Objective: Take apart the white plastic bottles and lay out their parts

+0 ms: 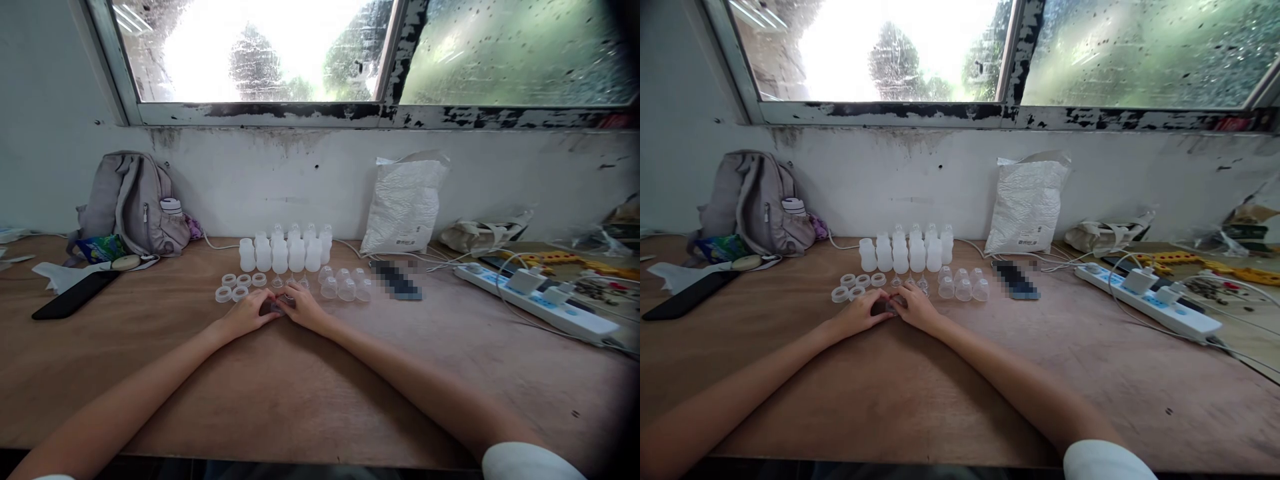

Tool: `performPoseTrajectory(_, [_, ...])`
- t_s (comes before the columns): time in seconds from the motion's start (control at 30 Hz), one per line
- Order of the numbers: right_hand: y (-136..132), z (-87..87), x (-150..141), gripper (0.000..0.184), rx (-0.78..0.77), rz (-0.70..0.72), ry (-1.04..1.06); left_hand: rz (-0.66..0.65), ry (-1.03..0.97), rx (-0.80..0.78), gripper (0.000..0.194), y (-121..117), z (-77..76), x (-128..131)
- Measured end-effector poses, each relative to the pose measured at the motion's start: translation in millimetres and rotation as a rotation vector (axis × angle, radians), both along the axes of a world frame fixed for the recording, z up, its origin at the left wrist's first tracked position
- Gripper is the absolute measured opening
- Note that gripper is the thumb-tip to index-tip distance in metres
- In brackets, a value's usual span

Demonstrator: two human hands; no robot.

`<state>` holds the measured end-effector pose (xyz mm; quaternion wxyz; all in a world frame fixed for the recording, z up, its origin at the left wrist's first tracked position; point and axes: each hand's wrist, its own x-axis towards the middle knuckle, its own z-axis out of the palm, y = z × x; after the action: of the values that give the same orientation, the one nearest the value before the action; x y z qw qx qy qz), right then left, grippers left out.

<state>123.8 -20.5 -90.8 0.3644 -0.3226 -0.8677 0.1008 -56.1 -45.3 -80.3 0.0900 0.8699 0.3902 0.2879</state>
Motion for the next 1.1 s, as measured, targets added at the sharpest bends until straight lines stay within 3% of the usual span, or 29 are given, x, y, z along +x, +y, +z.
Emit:
performPoseTrajectory(0.13, [-2, 5.8, 0, 0.012, -0.175, 0.03, 0.147, 0.02, -0.013, 0.014, 0.025, -5, 2.8, 0])
performPoseTrajectory(0.3, [0, 5.8, 1, 0.023, -0.555, 0.09, 0.361, -0.08, -0.067, -0.039, 0.027, -11, 6.5, 0])
performPoseTrajectory(0.37, [-1, 5.3, 0, 0.026, -0.615, 0.101, 0.416, -0.084, -0.129, -0.078, 0.023, -11, 6.2, 1])
performPoseTrajectory(0.47, [-9, 7.1, 0, 0.029, -0.543, 0.05, 0.45, 0.015, -0.286, -0.162, 0.019, -8, 3.4, 4])
performPoseTrajectory(0.63, [-19, 10.1, -1, 0.024, -0.32, 0.073, 0.294, 0.135, -0.505, -0.319, 0.02, -4, -1.9, 7])
performPoseTrajectory(1.1, [-14, 3.8, -3, 0.024, -0.223, 0.082, 0.205, 0.11, -0.348, -0.203, 0.025, -13, 6.2, 10])
